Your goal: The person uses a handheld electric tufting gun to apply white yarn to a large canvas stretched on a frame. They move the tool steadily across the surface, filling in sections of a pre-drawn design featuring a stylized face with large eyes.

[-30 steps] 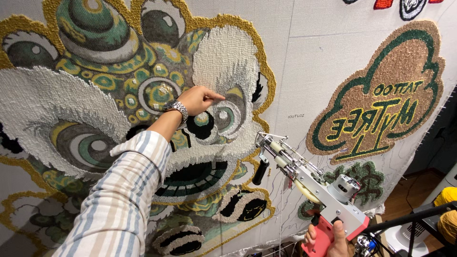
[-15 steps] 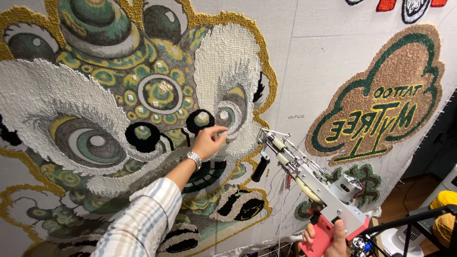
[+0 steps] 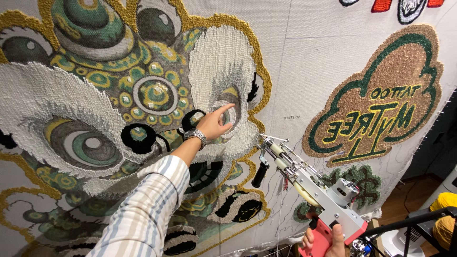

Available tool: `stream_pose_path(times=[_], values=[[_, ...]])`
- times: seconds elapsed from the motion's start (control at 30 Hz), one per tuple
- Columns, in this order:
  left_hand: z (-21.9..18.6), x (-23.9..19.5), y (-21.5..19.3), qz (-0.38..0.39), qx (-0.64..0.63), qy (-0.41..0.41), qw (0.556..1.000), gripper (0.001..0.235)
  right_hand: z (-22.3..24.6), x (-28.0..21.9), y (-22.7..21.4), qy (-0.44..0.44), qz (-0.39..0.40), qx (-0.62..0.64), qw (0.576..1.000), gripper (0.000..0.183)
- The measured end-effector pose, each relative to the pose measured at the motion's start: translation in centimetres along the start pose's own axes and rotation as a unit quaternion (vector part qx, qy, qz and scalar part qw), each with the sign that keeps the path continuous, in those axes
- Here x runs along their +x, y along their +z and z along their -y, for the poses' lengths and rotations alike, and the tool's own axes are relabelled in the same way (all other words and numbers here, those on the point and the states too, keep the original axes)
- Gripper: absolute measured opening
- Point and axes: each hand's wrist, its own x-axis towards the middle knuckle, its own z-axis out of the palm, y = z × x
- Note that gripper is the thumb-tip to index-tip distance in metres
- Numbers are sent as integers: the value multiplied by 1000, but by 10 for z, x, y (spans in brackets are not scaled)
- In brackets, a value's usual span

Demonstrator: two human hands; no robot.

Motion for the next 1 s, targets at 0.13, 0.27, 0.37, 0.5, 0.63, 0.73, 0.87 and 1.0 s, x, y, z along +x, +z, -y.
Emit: stream_pose_path(times=[0.13,0.27,0.37,0.5,0.63,0.73,0.87,1.0], values=[[0,-4,-3,-1,-37,3,999,79,0,4,-12,9,40,9,999,98],[0,-5,-4,10,-36,2,999,81,-2,4,-9,6,9,-6,1000,99],[0,-5,0,40,57,9,997,79,-3,7,-5,14,3,-18,1000,100],[-1,-12,10,74,221,78,969,77,0,16,1,40,18,-17,999,103],[5,-20,26,87,246,126,957,70,-5,17,1,28,-2,-38,999,101],[8,-29,43,108,181,117,970,64,-7,19,-4,-1,36,-25,999,101],[7,-47,74,105,57,132,984,70,4,18,-1,15,70,-14,997,103],[-9,-64,125,144,-201,28,969,86,39,11,21,9,88,-27,996,105]])
